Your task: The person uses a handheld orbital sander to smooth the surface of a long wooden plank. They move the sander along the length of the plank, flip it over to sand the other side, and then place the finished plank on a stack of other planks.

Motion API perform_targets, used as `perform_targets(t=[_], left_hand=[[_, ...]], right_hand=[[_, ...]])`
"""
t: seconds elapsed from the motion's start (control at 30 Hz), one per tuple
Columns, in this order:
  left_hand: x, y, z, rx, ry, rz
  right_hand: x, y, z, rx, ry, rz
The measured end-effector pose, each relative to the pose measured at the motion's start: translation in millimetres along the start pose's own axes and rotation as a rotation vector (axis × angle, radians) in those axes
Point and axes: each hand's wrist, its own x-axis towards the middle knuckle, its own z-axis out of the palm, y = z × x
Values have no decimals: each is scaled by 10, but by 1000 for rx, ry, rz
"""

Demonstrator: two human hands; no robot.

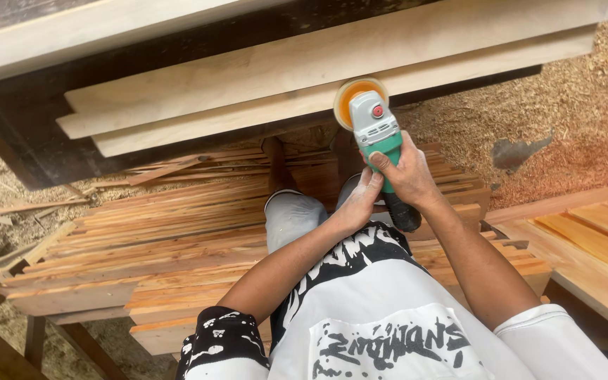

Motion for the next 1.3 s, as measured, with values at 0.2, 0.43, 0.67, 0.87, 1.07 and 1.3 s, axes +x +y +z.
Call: perform_targets(t=[0.2, 0.43, 0.67, 0.87, 1.07, 1.3], left_hand=[[-594, 96, -518, -141, 111, 152], [-1014, 91, -1158, -302, 243, 350], [-1301, 103, -1771, -383, 474, 446], [-1472, 206, -2142, -491, 495, 529], [-1516, 261, -2127, -464, 478, 496], [-1371, 237, -1789, -392, 411, 445]], right_hand=[[220, -312, 807, -234, -174, -33], [471, -849, 1777, -351, -371, -97], [702, -1316, 2695, -451, -536, -159], [809, -1523, 3213, -441, -596, -229], [804, -1504, 3191, -436, -591, -220], [735, -1290, 2747, -454, -544, -194]])
